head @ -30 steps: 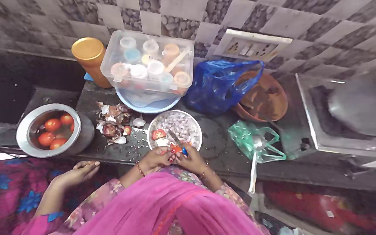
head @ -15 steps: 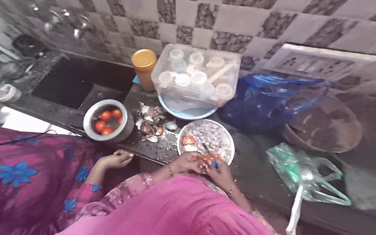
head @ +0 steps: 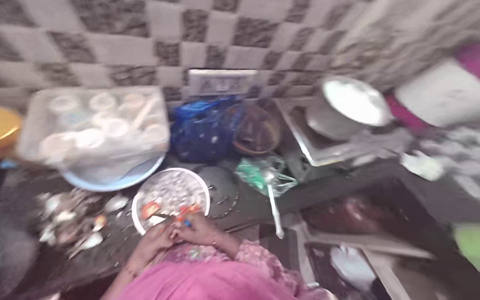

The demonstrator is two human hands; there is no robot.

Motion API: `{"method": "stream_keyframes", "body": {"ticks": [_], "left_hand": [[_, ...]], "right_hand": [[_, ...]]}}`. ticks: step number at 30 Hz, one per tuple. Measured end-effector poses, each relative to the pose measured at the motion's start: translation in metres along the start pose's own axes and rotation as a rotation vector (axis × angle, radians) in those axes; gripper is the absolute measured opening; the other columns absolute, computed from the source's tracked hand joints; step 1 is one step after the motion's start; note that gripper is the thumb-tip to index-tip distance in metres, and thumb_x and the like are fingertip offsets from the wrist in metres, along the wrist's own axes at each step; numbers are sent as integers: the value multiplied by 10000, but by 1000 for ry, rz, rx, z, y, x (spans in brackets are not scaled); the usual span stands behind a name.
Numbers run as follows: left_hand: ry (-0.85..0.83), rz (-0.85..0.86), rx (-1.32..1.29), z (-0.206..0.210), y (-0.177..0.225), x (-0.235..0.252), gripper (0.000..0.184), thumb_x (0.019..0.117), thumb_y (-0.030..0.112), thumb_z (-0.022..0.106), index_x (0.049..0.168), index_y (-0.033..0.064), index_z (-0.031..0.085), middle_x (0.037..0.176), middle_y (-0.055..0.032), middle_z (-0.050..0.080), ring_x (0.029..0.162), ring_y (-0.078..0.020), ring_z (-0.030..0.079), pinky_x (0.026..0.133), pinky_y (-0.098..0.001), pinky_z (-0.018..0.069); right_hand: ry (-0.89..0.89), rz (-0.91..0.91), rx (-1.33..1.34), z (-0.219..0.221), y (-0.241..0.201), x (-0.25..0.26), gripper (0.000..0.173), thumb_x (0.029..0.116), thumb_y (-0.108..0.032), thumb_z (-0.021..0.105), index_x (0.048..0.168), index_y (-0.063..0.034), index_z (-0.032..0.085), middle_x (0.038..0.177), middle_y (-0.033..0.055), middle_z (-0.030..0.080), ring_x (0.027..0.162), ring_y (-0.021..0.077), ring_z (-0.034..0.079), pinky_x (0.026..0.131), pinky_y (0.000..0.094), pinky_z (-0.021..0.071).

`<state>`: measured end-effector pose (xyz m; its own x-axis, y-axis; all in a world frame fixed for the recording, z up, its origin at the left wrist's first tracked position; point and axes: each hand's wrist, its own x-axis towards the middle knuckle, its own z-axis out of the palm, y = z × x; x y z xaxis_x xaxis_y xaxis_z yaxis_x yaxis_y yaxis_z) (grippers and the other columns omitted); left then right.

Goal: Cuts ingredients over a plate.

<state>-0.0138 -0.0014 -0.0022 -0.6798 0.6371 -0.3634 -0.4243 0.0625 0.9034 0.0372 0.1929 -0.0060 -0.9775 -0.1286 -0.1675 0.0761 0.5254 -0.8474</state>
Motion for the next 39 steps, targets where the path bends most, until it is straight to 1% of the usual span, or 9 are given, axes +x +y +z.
{"method": "stream_keyframes", "body": {"ticks": [6, 11, 13, 17, 20, 22, 28, 33, 39], "left_hand": [[102, 51, -332, -1, -26, 19, 136, 923, 140, 570, 979, 154, 693, 813, 71, 702, 676, -12, 647, 634, -190, 563], [122, 90, -127, 4, -12, 15, 181, 905, -26, 527, 1012, 30, 662, 813, 47, 699, 677, -4, 639, 626, -173, 543], [126, 92, -17, 25, 40, -14, 150, 920, -96, 490, 1003, -91, 615, 804, -10, 664, 694, 11, 612, 652, -136, 517], [244, -379, 73, 76, 185, -49, 175, 983, -171, 403, 1075, -199, 548, 866, -118, 586, 749, -22, 532, 773, -108, 435], [23, 145, -125, 15, 39, -11, 174, 847, -146, 541, 994, -100, 622, 789, -8, 676, 686, 7, 621, 642, -139, 515], [-29, 128, -147, -6, -13, 12, 216, 824, -46, 618, 1025, 25, 658, 824, 61, 692, 712, -9, 647, 659, -190, 552], [-66, 100, -218, -7, -12, 12, 208, 803, 3, 670, 984, 105, 686, 831, 69, 708, 703, -18, 656, 642, -192, 556], [-202, 174, -195, -9, -15, 14, 236, 798, 70, 744, 1019, 145, 714, 885, 94, 726, 764, -7, 669, 713, -211, 574], [-239, 187, -206, -10, -14, 13, 224, 809, 97, 758, 1017, 164, 712, 858, 125, 712, 725, 23, 645, 674, -169, 549]], "right_hand": [[-22, 108, -56, -8, -6, 3, 476, 1072, -359, 472, 1048, 75, 667, 898, 243, 676, 870, 388, 677, 813, 586, 520], [-15, 312, -385, -33, -18, 0, 516, 1045, -500, 467, 1236, -61, 660, 1157, 182, 705, 1064, 364, 691, 878, 595, 533], [-40, 359, -457, -39, -26, 1, 495, 1073, -427, 391, 1284, -57, 645, 1300, 163, 663, 1192, 339, 648, 962, 570, 509], [-37, 354, -548, -42, -16, 8, 452, 1099, -300, 321, 1278, -31, 637, 1308, 181, 651, 1219, 346, 635, 988, 548, 500], [8, 315, -542, -38, -8, 8, 450, 1090, -362, 408, 1179, -9, 673, 1201, 198, 687, 1127, 365, 671, 921, 559, 520], [46, 291, -509, -37, -7, 7, 438, 1081, -368, 447, 1152, -2, 676, 1159, 201, 698, 1075, 372, 687, 881, 569, 530], [130, 30, -108, -28, 3, 0, 382, 1062, -283, 428, 1066, 27, 651, 799, 124, 646, 736, 214, 638, 709, 418, 536], [3, -70, 88, -13, 0, -1, 527, 907, -418, 705, 1105, 63, 620, 810, 79, 642, 704, 108, 597, 676, 303, 526], [21, -178, 65, -2, 0, 3, 404, 943, -325, 652, 987, 74, 615, 753, 99, 616, 663, 120, 576, 633, 301, 500]]}}
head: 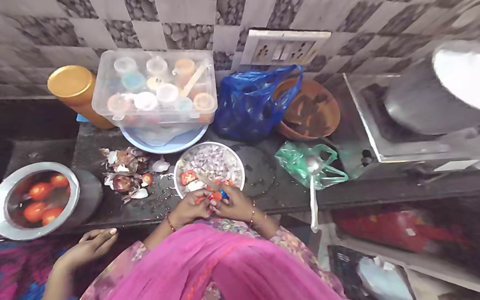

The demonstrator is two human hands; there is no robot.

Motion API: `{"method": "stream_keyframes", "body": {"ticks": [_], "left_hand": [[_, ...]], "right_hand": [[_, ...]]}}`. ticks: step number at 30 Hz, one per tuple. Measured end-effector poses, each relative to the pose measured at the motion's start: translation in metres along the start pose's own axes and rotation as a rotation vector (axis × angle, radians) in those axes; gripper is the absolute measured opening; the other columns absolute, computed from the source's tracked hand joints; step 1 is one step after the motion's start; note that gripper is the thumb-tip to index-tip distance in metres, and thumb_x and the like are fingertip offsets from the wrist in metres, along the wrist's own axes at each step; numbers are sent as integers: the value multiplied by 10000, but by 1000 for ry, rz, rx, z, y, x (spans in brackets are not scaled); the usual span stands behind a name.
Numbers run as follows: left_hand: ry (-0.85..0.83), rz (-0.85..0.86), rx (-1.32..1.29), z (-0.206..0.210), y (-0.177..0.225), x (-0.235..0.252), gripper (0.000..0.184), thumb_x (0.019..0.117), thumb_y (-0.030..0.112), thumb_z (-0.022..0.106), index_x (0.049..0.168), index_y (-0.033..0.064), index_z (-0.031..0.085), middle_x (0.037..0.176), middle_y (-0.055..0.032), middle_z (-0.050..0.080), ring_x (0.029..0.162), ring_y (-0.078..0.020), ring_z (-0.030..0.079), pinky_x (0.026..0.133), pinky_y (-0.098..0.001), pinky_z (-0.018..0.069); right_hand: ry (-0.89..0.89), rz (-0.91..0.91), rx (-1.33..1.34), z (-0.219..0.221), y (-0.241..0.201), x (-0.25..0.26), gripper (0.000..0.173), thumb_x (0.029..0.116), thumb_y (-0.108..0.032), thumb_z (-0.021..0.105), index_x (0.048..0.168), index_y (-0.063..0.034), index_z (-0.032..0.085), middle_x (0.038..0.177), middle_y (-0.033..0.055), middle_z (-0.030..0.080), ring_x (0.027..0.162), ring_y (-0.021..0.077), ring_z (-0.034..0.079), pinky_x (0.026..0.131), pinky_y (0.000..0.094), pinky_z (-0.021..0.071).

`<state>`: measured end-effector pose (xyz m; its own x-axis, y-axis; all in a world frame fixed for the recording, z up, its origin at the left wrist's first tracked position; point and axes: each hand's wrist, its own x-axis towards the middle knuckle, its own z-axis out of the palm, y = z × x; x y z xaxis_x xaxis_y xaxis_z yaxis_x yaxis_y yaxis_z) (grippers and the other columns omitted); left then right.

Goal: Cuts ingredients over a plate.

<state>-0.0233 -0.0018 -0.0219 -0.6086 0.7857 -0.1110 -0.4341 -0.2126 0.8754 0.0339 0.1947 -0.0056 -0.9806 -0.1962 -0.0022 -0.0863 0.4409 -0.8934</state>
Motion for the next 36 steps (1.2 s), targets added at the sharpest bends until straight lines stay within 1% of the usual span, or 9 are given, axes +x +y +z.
{"method": "stream_keyframes", "body": {"ticks": [4, 10, 18, 25, 27, 29, 31, 34, 36], "left_hand": [[23, -13, 24, 4, 4, -1, 246, 804, 6, 682, 992, 165, 691, 833, 131, 706, 714, 31, 642, 660, -165, 547], [35, -23, 23, 5, 4, 0, 245, 801, 6, 663, 985, 168, 652, 831, 138, 694, 702, 33, 635, 646, -167, 542], [72, -42, 22, 5, 2, 1, 254, 806, 4, 671, 1016, 146, 670, 879, 123, 717, 786, 16, 664, 737, -192, 569], [201, -62, -99, 9, 1, 7, 252, 811, -15, 649, 1043, 82, 660, 909, 36, 715, 802, -57, 680, 743, -246, 585], [288, -120, 32, 9, 5, 8, 221, 820, -49, 638, 1023, 39, 633, 863, 25, 686, 740, -49, 660, 682, -222, 573], [322, -212, 286, 10, 9, 11, 232, 819, -44, 700, 1047, -26, 658, 867, -31, 688, 734, -67, 672, 695, -239, 590], [282, -293, 522, 11, 14, 16, 218, 872, 34, 718, 1079, -28, 686, 921, -74, 698, 767, -80, 677, 745, -268, 594], [201, -342, 722, 14, 18, 24, 223, 970, 159, 661, 1117, -3, 707, 970, -119, 710, 803, -128, 695, 793, -329, 604], [146, -361, 828, 16, 21, 27, 254, 997, 177, 627, 1150, -9, 707, 1029, -156, 713, 880, -178, 694, 868, -377, 574]], "right_hand": [[13, -36, -38, 5, 2, -1, 411, 981, -334, 593, 995, 74, 634, 772, 131, 645, 697, 168, 626, 665, 352, 532], [35, 13, -83, 9, 0, -3, 427, 1009, -336, 535, 989, 75, 648, 731, 139, 634, 658, 206, 625, 635, 406, 528], [24, 63, -82, 15, 4, -6, 454, 1034, -362, 479, 910, 34, 662, 688, 108, 613, 631, 207, 611, 605, 430, 511], [146, 169, -294, -3, -6, -9, 466, 1027, -377, 496, 947, 39, 690, 758, 161, 669, 714, 302, 673, 670, 505, 539], [220, 206, -441, -15, -6, -11, 504, 1021, -432, 508, 958, 28, 705, 773, 174, 692, 722, 344, 700, 647, 543, 548], [178, 279, -608, -30, -8, -12, 522, 1006, -482, 508, 965, 7, 686, 820, 178, 696, 751, 371, 705, 631, 561, 530], [68, 354, -685, -41, -12, -10, 535, 1012, -503, 478, 1067, -11, 682, 981, 175, 714, 873, 368, 712, 701, 567, 538], [-50, 387, -691, -48, -14, -7, 487, 1074, -381, 359, 1181, -40, 690, 1169, 164, 700, 1098, 339, 682, 885, 550, 537], [-112, 417, -699, -49, -14, -4, 474, 1092, -341, 336, 1192, -40, 688, 1188, 166, 690, 1155, 339, 657, 946, 547, 513]]}}
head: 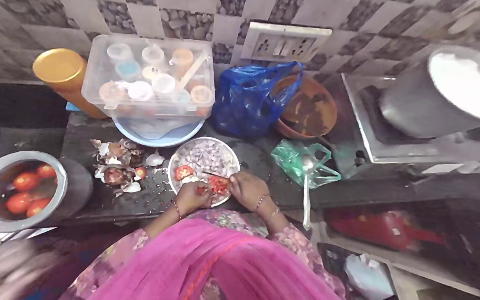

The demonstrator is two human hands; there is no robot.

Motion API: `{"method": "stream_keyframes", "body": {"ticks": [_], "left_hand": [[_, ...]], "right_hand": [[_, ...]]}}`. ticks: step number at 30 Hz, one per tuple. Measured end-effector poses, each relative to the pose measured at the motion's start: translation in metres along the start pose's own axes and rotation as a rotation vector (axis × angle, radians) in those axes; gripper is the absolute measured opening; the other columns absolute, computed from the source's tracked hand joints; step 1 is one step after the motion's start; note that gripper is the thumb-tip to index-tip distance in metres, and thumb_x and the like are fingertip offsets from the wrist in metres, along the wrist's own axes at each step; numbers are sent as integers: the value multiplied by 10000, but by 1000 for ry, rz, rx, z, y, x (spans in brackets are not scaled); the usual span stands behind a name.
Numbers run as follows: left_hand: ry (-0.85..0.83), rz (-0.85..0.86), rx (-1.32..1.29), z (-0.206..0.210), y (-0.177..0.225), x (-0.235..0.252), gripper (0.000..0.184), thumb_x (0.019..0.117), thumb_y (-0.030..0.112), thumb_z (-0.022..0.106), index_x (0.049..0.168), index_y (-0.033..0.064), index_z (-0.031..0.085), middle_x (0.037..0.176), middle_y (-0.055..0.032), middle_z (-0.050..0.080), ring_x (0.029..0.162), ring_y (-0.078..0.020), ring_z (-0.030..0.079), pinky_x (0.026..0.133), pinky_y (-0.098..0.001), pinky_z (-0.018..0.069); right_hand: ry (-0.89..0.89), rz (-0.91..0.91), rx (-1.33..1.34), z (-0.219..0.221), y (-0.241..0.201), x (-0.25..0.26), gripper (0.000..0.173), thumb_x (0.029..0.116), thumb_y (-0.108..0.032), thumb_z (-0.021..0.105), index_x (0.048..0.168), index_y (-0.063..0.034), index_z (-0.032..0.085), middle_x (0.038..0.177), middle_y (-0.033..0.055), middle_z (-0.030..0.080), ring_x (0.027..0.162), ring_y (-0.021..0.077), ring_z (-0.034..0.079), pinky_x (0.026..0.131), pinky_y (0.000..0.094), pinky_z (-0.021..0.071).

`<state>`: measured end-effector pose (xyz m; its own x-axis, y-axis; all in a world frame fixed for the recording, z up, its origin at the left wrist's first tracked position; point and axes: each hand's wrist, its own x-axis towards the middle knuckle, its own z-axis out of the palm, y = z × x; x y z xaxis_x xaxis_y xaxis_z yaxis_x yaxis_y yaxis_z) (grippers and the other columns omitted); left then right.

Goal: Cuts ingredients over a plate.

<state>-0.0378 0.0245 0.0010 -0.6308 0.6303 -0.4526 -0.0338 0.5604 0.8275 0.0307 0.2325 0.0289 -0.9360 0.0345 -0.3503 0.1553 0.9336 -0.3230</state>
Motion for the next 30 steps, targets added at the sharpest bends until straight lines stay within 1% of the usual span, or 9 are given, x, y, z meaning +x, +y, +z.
{"method": "stream_keyframes", "body": {"ticks": [3, 7, 11, 13, 17, 21, 24, 27, 30], "left_hand": [[-13, -6, -27, 0, -4, 0, 283, 985, 161, 642, 1207, -10, 682, 1086, -162, 709, 923, -184, 703, 890, -374, 578], [-8, 30, -772, 6, -9, -7, 284, 969, -11, 531, 1253, -16, 544, 968, -46, 674, 799, -107, 675, 742, -275, 591], [73, 118, -1390, 10, -5, -9, 440, 1109, 248, 226, 1120, 66, 626, 1035, -85, 723, 909, -152, 707, 833, -276, 584], [67, 182, -1488, 10, 0, -9, 483, 1093, 386, 259, 1067, 96, 644, 1055, -95, 724, 964, -182, 709, 889, -322, 580], [-19, 230, -1478, 13, 12, -13, 526, 1067, 497, 264, 1205, 72, 542, 1121, -109, 703, 960, -193, 704, 827, -344, 592], [-39, 314, -1293, 12, 11, -16, 279, 1063, 289, 431, 1230, 92, 537, 1092, -24, 693, 1008, -126, 678, 918, -305, 560], [-48, 314, -853, 4, 12, -21, 526, 931, 56, 548, 1431, -16, 403, 1212, -45, 646, 1025, -105, 674, 887, -292, 584], [30, 344, -677, 3, 7, -21, 555, 738, -31, 737, 1272, -59, 591, 1133, -21, 708, 1002, -63, 681, 910, -249, 570], [42, 360, -739, 2, 3, -23, 442, 734, -49, 737, 1167, -7, 659, 1025, 21, 729, 908, -58, 693, 843, -247, 586]], "right_hand": [[21, 9, -28, 6, 2, 4, 449, 1092, -342, 378, 1132, -33, 701, 1130, 174, 701, 1118, 350, 671, 913, 555, 519], [145, 13, 144, 11, 4, 0, 434, 1080, -359, 445, 1134, -21, 711, 1117, 181, 710, 1067, 348, 690, 898, 555, 531], [335, -146, 580, 23, -8, -9, 391, 958, -370, 630, 1048, 4, 701, 829, 90, 677, 717, 152, 626, 681, 351, 538], [302, -199, 710, 28, -22, -11, 436, 907, -389, 704, 1078, 11, 678, 787, 36, 639, 670, 72, 569, 637, 270, 504], [303, -252, 670, 31, -38, -7, 520, 880, -392, 741, 1191, 15, 653, 912, 94, 696, 753, 141, 634, 710, 341, 552], [364, -200, 793, 28, -36, -6, 399, 911, -280, 707, 1158, 28, 652, 889, 78, 690, 724, 69, 626, 682, 251, 543], [322, -206, 1091, 25, -31, -6, 289, 920, -142, 682, 1134, 41, 619, 900, 32, 689, 725, 32, 652, 681, 214, 578], [288, -207, 1251, 22, -29, -7, 215, 924, -86, 660, 1100, 21, 598, 860, 1, 683, 710, 38, 651, 666, 225, 578], [288, -204, 1269, 20, -28, -9, 170, 935, -80, 635, 1078, 7, 604, 845, -22, 666, 694, 15, 626, 657, 205, 559]]}}
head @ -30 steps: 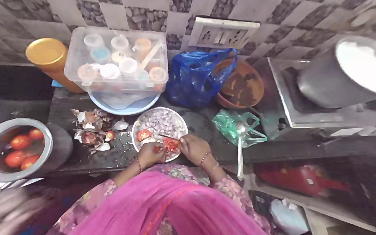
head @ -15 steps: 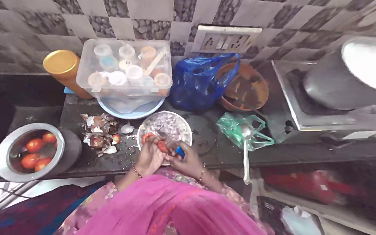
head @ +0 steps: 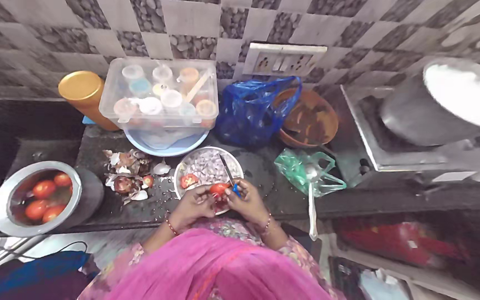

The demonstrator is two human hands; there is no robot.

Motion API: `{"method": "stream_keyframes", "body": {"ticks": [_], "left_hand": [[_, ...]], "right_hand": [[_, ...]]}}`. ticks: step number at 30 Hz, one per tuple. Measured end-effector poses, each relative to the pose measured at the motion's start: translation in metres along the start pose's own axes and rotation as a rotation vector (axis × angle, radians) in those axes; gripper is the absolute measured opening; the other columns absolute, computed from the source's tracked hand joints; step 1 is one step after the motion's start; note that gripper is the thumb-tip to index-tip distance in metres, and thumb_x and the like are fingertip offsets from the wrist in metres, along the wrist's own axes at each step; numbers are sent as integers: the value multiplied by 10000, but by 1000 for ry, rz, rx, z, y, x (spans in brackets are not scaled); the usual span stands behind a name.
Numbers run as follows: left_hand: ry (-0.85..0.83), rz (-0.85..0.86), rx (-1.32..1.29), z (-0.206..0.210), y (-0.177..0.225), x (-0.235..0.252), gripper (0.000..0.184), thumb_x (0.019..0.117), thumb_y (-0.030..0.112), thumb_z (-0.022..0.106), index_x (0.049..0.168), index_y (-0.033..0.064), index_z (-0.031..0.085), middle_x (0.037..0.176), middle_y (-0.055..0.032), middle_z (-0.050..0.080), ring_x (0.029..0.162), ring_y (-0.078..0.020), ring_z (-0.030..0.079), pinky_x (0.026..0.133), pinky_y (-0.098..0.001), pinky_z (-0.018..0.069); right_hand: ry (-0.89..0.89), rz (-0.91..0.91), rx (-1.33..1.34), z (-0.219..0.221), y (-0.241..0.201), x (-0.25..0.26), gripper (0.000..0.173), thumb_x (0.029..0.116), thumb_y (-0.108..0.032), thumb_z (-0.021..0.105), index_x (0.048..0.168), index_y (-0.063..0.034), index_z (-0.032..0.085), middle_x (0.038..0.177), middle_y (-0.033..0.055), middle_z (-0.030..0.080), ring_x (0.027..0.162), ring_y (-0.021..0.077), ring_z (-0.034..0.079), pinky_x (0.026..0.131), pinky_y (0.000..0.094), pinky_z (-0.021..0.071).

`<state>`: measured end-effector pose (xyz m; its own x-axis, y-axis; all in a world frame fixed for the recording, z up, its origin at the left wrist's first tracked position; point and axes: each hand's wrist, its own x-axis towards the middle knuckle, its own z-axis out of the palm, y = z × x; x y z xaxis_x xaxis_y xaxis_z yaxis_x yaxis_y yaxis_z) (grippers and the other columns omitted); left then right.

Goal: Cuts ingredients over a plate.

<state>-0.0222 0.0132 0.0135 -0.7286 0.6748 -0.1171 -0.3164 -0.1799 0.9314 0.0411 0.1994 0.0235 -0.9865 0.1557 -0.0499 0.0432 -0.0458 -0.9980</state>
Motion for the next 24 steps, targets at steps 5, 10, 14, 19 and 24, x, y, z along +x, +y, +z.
{"method": "stream_keyframes", "body": {"ticks": [5, 10, 14, 19, 24], "left_hand": [[-59, 73, -161, -3, -4, -2, 392, 842, 40, 738, 1223, 44, 648, 1059, 32, 728, 920, -76, 693, 834, -256, 587], [-134, 19, -288, -3, -3, -4, 309, 883, 108, 717, 1192, 119, 700, 1042, 13, 746, 912, -94, 708, 828, -276, 595], [-135, -67, -313, -2, -2, -5, 256, 838, 54, 714, 1082, 129, 743, 975, 11, 748, 854, -65, 695, 782, -235, 578], [-99, -82, -252, 0, -2, -7, 233, 824, 50, 724, 1032, 152, 746, 913, 45, 744, 809, -39, 691, 756, -234, 584], [-149, -72, -246, -2, -4, -7, 238, 822, 67, 748, 1044, 155, 746, 930, 59, 743, 813, -21, 684, 743, -208, 572]], "right_hand": [[-21, -68, 9, -9, 2, -2, 141, 967, -53, 558, 1080, 10, 612, 879, -55, 644, 729, -27, 600, 673, 174, 538], [-118, -177, -116, -13, 9, -4, 246, 954, -182, 665, 1088, 22, 636, 928, -42, 669, 804, -32, 628, 739, 187, 562], [-166, -183, -247, -11, 10, -2, 283, 971, -254, 632, 1025, 24, 629, 823, -18, 632, 726, -26, 587, 681, 185, 524], [-216, -152, -440, -6, 2, -3, 424, 938, -378, 668, 947, 44, 631, 742, 49, 618, 660, 43, 564, 620, 236, 485], [-227, -216, -550, -4, 0, -3, 424, 970, -366, 618, 951, 56, 640, 717, 103, 614, 642, 143, 587, 608, 333, 504]]}}
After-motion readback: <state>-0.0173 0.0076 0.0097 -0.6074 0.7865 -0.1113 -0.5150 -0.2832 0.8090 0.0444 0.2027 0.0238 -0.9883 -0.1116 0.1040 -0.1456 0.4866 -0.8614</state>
